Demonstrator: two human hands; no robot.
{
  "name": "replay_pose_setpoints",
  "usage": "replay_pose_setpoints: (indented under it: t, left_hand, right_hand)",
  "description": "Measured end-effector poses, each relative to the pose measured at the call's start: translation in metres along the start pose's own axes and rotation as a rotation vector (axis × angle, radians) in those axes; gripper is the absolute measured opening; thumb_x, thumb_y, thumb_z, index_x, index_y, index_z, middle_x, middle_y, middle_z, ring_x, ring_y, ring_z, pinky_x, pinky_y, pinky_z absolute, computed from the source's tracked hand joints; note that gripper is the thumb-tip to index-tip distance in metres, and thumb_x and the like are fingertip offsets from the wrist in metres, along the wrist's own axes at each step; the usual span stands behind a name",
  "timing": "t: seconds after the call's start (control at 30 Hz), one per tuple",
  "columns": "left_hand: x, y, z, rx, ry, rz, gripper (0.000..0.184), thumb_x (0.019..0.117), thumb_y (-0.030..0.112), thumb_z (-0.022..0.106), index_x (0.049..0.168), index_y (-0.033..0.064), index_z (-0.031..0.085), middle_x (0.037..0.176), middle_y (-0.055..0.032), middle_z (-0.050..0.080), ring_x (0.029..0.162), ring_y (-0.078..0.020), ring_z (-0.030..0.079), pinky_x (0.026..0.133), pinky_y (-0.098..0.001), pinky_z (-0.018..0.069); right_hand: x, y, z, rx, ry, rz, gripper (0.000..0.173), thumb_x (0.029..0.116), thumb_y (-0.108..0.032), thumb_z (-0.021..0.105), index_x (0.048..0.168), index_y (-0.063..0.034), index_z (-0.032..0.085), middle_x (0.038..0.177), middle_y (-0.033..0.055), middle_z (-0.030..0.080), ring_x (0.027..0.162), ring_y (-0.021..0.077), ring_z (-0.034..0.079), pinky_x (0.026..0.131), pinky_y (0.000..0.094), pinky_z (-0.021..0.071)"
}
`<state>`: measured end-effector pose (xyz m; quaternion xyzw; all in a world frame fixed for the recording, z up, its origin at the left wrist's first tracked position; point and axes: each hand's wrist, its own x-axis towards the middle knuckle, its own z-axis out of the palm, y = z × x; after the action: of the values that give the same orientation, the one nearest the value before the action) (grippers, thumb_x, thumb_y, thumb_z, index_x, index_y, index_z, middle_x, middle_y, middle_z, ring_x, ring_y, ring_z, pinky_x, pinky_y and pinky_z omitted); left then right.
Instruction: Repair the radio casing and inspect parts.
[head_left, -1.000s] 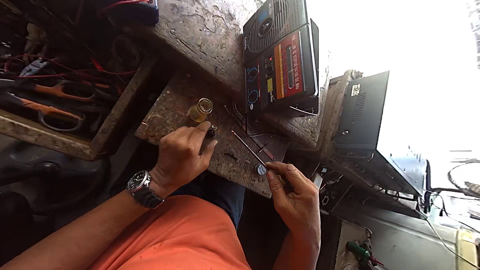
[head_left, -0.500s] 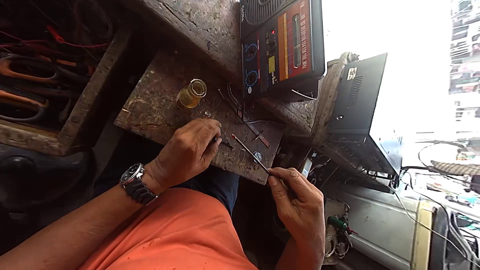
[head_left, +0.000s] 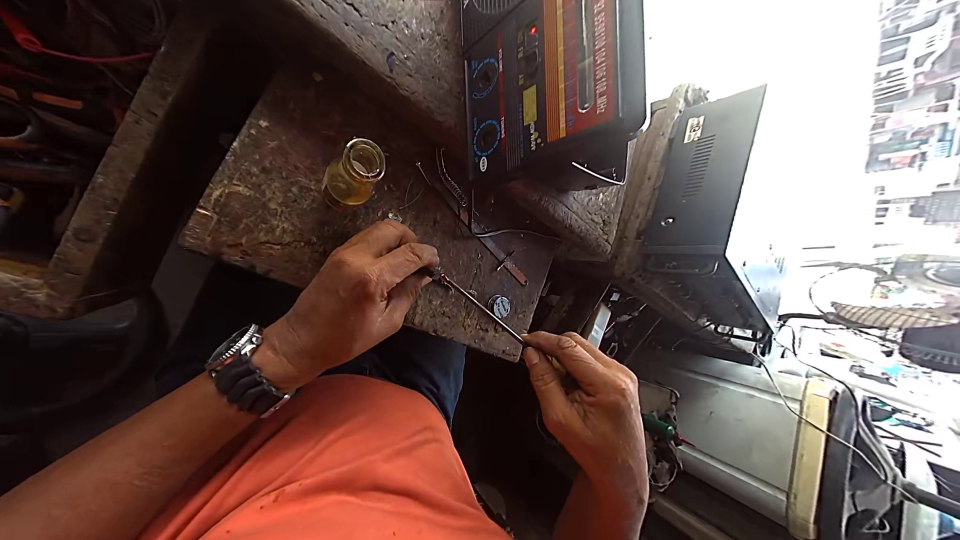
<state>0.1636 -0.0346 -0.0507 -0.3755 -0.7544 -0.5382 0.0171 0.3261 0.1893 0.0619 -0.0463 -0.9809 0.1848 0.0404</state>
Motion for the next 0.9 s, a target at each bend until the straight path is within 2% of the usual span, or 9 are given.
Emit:
replay_pose_setpoints:
  t: [0.57, 0.77, 0.9]
  left_hand:
    - [0.0, -0.003, -0.001, 0.011, -0.023, -0.002, 0.022, 0.098, 0.017, 0.065, 0.115, 0.0092, 0.075, 0.104, -0.0051, 0.064, 0.097, -0.0137, 0.063, 0.085, -0.0248, 0.0541]
    - [0.0, -0.004, -0.003, 0.023, -0.077, 0.011, 0.026, 0.0985, 0.016, 0.061, 0.12, 0.0092, 0.074, 0.106, -0.0051, 0.063, 0.099, -0.0149, 0.062, 0.086, -0.0251, 0.0532]
    - [0.0, -0.006, -0.004, 0.019, -0.077, 0.019, 0.025, 0.0994, 0.017, 0.061, 0.119, 0.0094, 0.075, 0.103, -0.0044, 0.063, 0.096, -0.0143, 0.062, 0.084, -0.0247, 0.0531]
  right_hand:
    - [0.007, -0.002, 0.005, -0.055, -0.011, -0.004, 0.024, 0.1002, -0.024, 0.06, 0.105, -0.0105, 0.079, 0.084, -0.002, 0.067, 0.072, 0.0012, 0.059, 0.061, 0.0176, 0.0482]
    - [0.013, -0.012, 0.004, -0.218, 0.062, -0.049, 0.02, 0.0985, -0.023, 0.065, 0.105, -0.0141, 0.081, 0.094, 0.0022, 0.072, 0.087, 0.0105, 0.066, 0.074, 0.0264, 0.0538]
    - [0.015, -0.01, -0.003, -0.257, 0.057, -0.094, 0.019, 0.0983, -0.021, 0.066, 0.106, -0.0147, 0.082, 0.095, 0.0036, 0.072, 0.089, 0.0139, 0.066, 0.075, 0.0303, 0.0529]
